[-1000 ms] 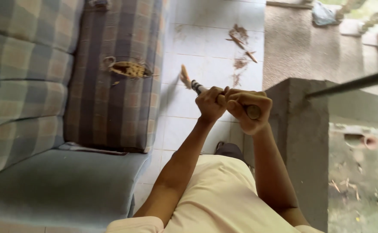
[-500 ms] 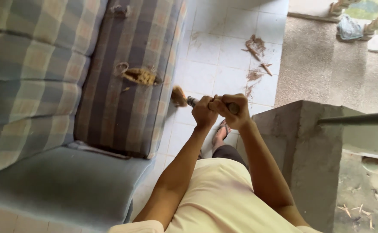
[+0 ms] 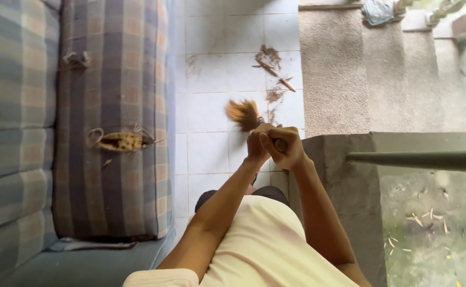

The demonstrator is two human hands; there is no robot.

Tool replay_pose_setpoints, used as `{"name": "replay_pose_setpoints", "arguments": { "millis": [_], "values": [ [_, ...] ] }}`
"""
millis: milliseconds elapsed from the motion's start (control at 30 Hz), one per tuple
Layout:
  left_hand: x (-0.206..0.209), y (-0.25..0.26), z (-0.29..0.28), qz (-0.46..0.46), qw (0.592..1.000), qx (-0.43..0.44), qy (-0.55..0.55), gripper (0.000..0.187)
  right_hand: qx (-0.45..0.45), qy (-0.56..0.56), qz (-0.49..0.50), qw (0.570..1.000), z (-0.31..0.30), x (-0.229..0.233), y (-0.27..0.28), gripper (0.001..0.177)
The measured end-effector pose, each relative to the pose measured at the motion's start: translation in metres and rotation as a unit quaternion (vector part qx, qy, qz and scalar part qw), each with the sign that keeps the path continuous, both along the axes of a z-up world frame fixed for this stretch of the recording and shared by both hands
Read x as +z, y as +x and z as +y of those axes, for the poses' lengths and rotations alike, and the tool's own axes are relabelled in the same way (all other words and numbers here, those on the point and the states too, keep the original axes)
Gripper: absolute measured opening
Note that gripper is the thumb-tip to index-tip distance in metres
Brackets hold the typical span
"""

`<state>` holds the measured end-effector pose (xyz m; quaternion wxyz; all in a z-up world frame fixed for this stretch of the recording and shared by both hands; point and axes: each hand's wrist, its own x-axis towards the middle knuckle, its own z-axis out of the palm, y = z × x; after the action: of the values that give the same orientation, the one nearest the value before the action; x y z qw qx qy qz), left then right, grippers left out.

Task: Sweeping debris off a tiled floor and an entryway rug using a broom.

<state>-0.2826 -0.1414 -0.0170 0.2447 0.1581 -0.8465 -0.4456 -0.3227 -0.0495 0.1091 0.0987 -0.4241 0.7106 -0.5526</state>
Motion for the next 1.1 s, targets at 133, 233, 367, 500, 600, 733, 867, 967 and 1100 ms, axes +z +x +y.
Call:
{"name": "replay_pose_setpoints", "arguments": {
  "millis": [133, 233, 367, 500, 600, 733, 867, 967, 1100],
  "values": [
    [0.011, -0.028, 0.003, 0.025, 0.999, -0.035, 0.03, 0.027, -0.009, -0.018, 0.019, 1.0, 0.003, 0.021, -0.021, 0.026],
    [0.027, -0.043, -0.004, 0.054, 0.997, -0.047, 0.001, 0.029, 0.006, -0.065, 0.051, 0.997, -0.002, 0.047, -0.03, 0.022],
    [0.061, -0.058, -0.027, 0.124, 0.991, -0.008, -0.043, 0.031, 0.037, -0.13, 0.078, 0.988, -0.021, 0.091, -0.041, 0.019],
    [0.078, -0.072, -0.066, 0.186, 0.977, 0.069, -0.074, 0.031, 0.067, -0.182, 0.064, 0.979, -0.055, 0.115, -0.049, 0.02],
    [0.091, -0.08, -0.105, 0.212, 0.966, 0.111, -0.094, 0.032, 0.077, -0.21, 0.057, 0.973, -0.088, 0.113, -0.061, 0.021],
    [0.084, -0.091, -0.175, 0.215, 0.962, 0.143, -0.094, 0.032, 0.085, -0.203, 0.046, 0.974, -0.151, 0.091, -0.082, 0.018],
    [0.063, -0.107, -0.244, 0.171, 0.967, 0.166, -0.09, 0.032, 0.06, -0.158, -0.009, 0.986, -0.216, 0.053, -0.108, 0.016],
    [0.037, -0.128, -0.286, 0.118, 0.972, 0.182, -0.092, 0.031, 0.049, -0.124, -0.05, 0.99, -0.26, 0.035, -0.129, 0.016],
    [0.006, -0.146, -0.314, 0.034, 0.983, 0.16, -0.087, 0.031, 0.009, -0.079, -0.078, 0.994, -0.293, 0.006, -0.145, 0.016]
  ]
}}
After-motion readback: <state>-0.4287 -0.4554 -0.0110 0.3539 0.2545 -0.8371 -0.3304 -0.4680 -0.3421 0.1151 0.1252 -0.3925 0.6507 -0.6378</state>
